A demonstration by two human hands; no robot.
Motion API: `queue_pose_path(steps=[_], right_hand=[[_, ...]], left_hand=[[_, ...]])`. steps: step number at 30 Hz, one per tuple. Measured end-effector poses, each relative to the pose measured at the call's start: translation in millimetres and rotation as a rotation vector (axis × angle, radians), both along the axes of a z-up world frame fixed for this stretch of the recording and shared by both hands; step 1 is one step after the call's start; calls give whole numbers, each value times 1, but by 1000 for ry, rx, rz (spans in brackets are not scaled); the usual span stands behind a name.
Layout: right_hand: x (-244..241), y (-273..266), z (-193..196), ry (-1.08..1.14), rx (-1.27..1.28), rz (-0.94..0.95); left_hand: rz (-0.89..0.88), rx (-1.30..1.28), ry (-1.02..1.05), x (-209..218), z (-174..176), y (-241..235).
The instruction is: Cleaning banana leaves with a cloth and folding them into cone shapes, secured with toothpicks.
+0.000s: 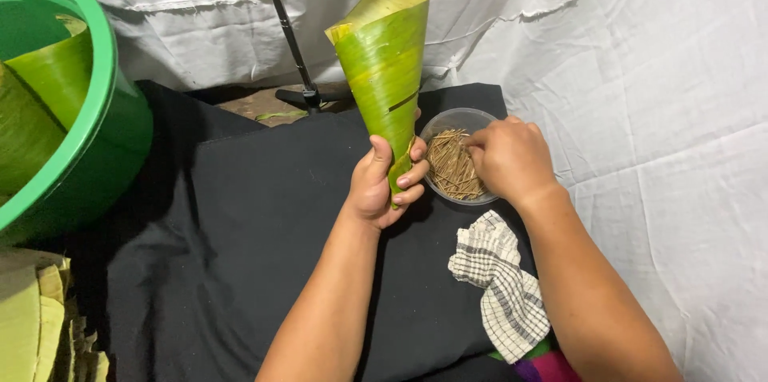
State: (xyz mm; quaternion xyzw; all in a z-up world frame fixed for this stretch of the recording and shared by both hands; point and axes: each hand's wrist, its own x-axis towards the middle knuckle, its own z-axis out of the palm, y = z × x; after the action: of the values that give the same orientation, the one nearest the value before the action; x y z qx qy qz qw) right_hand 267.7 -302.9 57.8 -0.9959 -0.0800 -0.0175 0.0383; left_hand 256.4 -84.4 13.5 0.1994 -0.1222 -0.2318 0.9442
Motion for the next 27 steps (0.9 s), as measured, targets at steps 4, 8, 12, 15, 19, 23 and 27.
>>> queue_pose_path(steps=[4,8,12,15,19,23,27], right_hand=[[-5,-6,-1,-28,17,-1],[-16,-11,-5,-117,176,-22],[-40,4,26,-129,455,-16],[-61,27,53,-171,623,57],[-75,52,65,-182,671,141],[-71,64,55,-271,636,182],[-70,66,46,-301,579,189]], left_hand=[[-3,5,4,-1,-3,-2],[-4,-4,4,0,-4,-4],[-14,-11,-6,-1,-6,-4],[-8,-6,-20,0,-3,-5],[-11,23,-35,-2,0,-7],[24,52,-44,-8,14,-9],[64,78,-50,-11,24,-11]])
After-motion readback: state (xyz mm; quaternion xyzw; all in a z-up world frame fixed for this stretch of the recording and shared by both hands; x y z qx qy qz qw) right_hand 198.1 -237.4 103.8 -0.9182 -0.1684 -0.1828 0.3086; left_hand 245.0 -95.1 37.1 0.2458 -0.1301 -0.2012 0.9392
